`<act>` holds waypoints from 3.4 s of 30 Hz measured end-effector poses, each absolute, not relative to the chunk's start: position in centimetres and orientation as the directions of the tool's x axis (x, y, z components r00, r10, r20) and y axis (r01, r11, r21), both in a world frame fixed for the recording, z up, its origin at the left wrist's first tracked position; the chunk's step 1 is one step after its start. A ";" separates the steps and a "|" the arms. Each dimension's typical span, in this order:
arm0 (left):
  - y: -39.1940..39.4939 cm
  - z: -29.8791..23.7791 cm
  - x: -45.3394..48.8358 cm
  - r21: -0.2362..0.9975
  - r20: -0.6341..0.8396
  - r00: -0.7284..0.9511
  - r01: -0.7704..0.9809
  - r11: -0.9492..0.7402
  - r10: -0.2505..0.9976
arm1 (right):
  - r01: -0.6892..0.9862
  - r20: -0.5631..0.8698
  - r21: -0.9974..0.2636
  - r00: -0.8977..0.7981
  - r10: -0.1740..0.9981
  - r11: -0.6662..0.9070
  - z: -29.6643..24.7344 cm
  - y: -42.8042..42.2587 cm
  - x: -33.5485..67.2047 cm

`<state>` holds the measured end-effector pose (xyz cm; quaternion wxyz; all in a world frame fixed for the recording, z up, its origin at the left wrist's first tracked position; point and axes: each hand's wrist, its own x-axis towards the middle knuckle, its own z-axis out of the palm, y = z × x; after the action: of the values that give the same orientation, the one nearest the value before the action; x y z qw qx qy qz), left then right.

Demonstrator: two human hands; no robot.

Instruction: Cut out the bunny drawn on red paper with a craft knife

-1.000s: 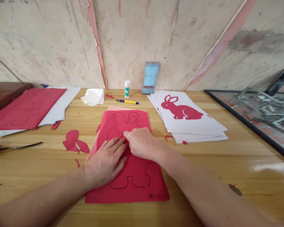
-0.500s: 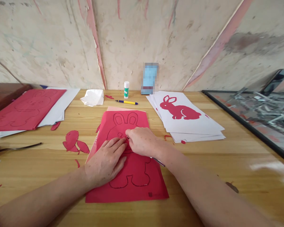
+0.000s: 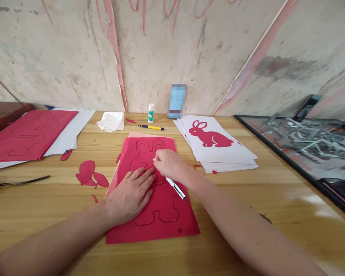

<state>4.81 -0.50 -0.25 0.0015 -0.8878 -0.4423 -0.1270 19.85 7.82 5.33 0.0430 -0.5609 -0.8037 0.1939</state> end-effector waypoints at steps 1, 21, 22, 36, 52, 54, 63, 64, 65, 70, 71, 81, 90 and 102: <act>-0.5 -0.3 4.8 0.107 0.225 0.577 0.786 -0.608 0.785 | 0.884 -0.155 -0.369 -0.363 0.919 0.287 5.3 7.8 19.8; -0.4 -0.1 4.7 0.106 0.219 0.586 0.781 -0.616 0.780 | 0.817 -0.188 -0.561 -0.285 0.940 0.136 3.1 6.4 20.5; -0.4 0.0 4.7 0.109 0.219 0.586 0.780 -0.616 0.780 | 0.817 -0.191 -0.561 -0.284 0.940 0.133 3.0 6.4 20.5; -0.3 -0.2 4.7 0.113 0.221 0.597 0.770 -0.629 0.771 | 0.809 -0.099 -0.048 -0.588 0.803 0.586 4.5 7.4 23.3; -0.3 -0.1 4.8 0.120 0.187 0.599 0.773 -0.623 0.779 | 0.420 0.273 0.168 -0.889 0.368 0.892 1.0 9.8 24.6; -0.4 -0.1 4.8 0.125 0.180 0.597 0.775 -0.620 0.782 | 0.416 0.279 0.153 -0.888 0.364 0.896 0.7 9.9 24.6; -0.3 0.1 4.9 0.119 0.169 0.603 0.772 -0.624 0.779 | 0.376 0.287 0.178 -0.904 0.317 0.909 1.0 10.0 24.4; -0.3 0.2 4.9 0.123 0.168 0.601 0.774 -0.621 0.782 | 0.373 0.288 0.190 -0.905 0.311 0.908 1.0 9.9 24.3; -0.3 0.2 4.9 0.127 0.168 0.599 0.775 -0.619 0.783 | 0.372 0.291 0.203 -0.906 0.307 0.906 1.0 9.9 24.2; -0.4 0.3 4.9 0.130 0.164 0.600 0.773 -0.621 0.783 | 0.367 0.326 0.264 -0.904 0.276 0.892 0.7 10.1 24.0; -0.4 0.3 4.9 0.131 0.163 0.602 0.772 -0.621 0.782 | 0.365 0.328 0.269 -0.905 0.271 0.891 0.6 10.2 24.0; -0.3 0.2 5.0 0.132 0.167 0.597 0.775 -0.618 0.785 | 0.361 0.333 0.295 -0.907 0.258 0.885 0.4 10.3 24.0; -0.4 0.2 4.9 0.130 0.181 0.595 0.775 -0.618 0.784 | 0.376 0.331 0.304 -0.903 0.273 0.876 0.4 10.2 24.2; -0.3 0.1 4.9 0.136 0.185 0.598 0.770 -0.623 0.780 | 0.639 0.332 0.039 -0.733 0.593 0.768 1.8 8.6 24.4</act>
<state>4.92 -0.34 0.15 -0.0208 -0.8936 -0.4337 -0.1137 24.40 8.65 1.83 0.1521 -0.3320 -0.9279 -0.0754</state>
